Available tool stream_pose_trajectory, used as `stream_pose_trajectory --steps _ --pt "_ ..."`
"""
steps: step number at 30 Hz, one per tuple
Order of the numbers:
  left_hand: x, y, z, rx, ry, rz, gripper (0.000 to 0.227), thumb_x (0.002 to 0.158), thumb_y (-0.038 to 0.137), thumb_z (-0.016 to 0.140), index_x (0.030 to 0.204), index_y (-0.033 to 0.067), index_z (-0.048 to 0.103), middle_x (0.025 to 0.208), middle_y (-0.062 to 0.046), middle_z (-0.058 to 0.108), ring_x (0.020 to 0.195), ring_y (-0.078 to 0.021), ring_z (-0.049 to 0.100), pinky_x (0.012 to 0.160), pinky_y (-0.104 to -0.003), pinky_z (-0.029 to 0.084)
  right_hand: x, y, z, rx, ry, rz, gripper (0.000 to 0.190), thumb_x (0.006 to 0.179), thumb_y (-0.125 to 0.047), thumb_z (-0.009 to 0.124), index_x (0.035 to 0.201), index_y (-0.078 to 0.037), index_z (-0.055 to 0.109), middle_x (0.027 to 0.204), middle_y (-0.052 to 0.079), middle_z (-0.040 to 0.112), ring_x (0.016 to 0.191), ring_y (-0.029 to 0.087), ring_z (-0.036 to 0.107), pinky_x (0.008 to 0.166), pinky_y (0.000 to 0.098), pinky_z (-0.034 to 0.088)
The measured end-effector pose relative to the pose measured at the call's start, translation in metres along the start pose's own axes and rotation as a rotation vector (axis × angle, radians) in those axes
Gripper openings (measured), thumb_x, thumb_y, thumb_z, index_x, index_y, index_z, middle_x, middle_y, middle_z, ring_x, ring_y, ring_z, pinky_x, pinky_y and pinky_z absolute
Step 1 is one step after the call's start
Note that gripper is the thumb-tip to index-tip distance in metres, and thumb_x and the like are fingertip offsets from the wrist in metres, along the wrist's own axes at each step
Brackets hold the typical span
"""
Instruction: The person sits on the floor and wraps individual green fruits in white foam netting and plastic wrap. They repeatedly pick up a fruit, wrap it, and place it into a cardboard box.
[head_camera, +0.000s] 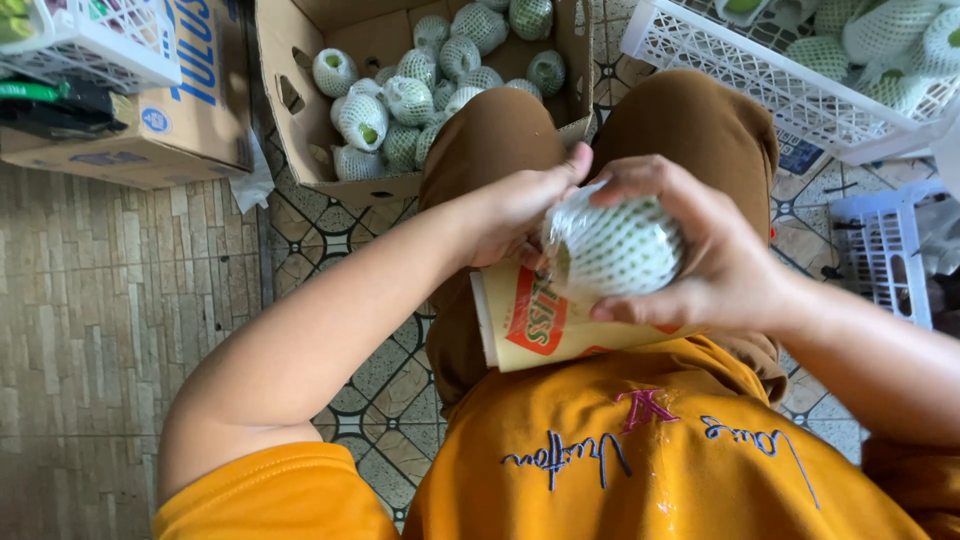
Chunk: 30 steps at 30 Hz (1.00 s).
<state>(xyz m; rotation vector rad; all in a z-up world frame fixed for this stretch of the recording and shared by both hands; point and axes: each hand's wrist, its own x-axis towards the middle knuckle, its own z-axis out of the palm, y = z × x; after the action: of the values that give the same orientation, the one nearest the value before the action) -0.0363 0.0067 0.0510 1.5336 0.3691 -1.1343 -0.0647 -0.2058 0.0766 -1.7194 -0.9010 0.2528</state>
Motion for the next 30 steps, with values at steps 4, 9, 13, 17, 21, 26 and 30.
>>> stream_pose_trajectory --steps 4,9,13,17,21,26,30 --pt "-0.069 0.028 -0.003 0.326 0.138 0.145 0.111 0.063 0.076 0.003 0.142 0.0168 0.055 0.134 -0.016 0.070 0.092 -0.0226 0.071 0.079 -0.031 0.059 0.007 -0.009 -0.006 0.019 0.026 0.230 0.079 0.060 -0.026 0.094 0.128 -0.009 0.058 0.125 0.005 0.066 0.114 0.016 0.063 0.097 0.0283 0.050" --pt "-0.102 -0.001 0.037 0.974 0.650 1.310 0.094 0.091 0.074 0.042 0.147 -0.0005 0.036 0.148 -0.024 0.050 0.137 -0.0401 0.055 0.119 -0.052 0.048 0.005 -0.027 -0.002 -0.379 0.041 -0.096 0.077 0.074 -0.046 0.088 0.128 -0.002 0.056 0.133 0.026 0.054 0.129 0.042 0.056 0.102 0.0513 0.053" --pt "-0.090 -0.038 0.051 1.213 0.765 1.350 0.132 0.089 0.080 0.092 0.168 0.0171 0.007 0.167 -0.024 0.035 0.153 -0.0477 0.050 0.126 -0.066 0.050 -0.006 -0.045 -0.008 -0.467 0.065 -0.104 0.080 0.074 -0.038 0.091 0.132 0.002 0.052 0.136 0.028 0.046 0.125 0.044 0.056 0.097 0.0514 0.055" --pt "-0.080 -0.032 0.063 1.180 0.642 1.172 0.111 0.085 0.073 0.070 0.156 0.0008 0.026 0.158 -0.030 0.041 0.140 -0.0459 0.056 0.115 -0.058 0.050 -0.001 -0.041 -0.014 0.013 0.056 0.364 0.078 0.059 -0.026 0.094 0.125 -0.005 0.059 0.114 0.010 0.066 0.104 0.021 0.066 0.088 0.0335 0.054" --pt "-0.072 0.006 0.062 0.841 0.284 0.673 0.118 0.061 0.076 0.066 0.150 0.0069 0.033 0.128 -0.022 0.068 0.106 -0.0400 0.072 0.085 -0.048 0.060 0.003 -0.029 -0.023 0.538 0.144 0.993 0.063 0.073 -0.019 0.069 0.131 -0.011 0.047 0.117 0.011 0.059 0.106 0.021 0.060 0.082 0.0376 0.055" --pt "-0.049 0.009 0.064 0.323 0.037 0.321 0.103 0.054 0.069 0.068 0.136 0.0085 0.052 0.129 -0.016 0.068 0.121 -0.0304 0.067 0.097 -0.044 0.055 -0.007 -0.012 -0.036 0.540 -0.066 0.914 0.077 0.077 -0.055 0.058 0.140 -0.012 0.047 0.119 0.012 0.059 0.094 0.021 0.063 0.060 0.0347 0.055" --pt "-0.034 0.006 0.042 -0.016 -0.216 0.189 0.094 0.063 0.073 0.053 0.132 0.0109 0.063 0.133 -0.013 0.072 0.122 -0.0266 0.068 0.106 -0.043 0.053 -0.006 -0.016 -0.048 0.088 -0.378 0.457 0.119 0.059 -0.071 0.071 0.154 -0.010 0.033 0.150 0.007 0.053 0.132 0.019 0.059 0.091 0.0358 0.065"
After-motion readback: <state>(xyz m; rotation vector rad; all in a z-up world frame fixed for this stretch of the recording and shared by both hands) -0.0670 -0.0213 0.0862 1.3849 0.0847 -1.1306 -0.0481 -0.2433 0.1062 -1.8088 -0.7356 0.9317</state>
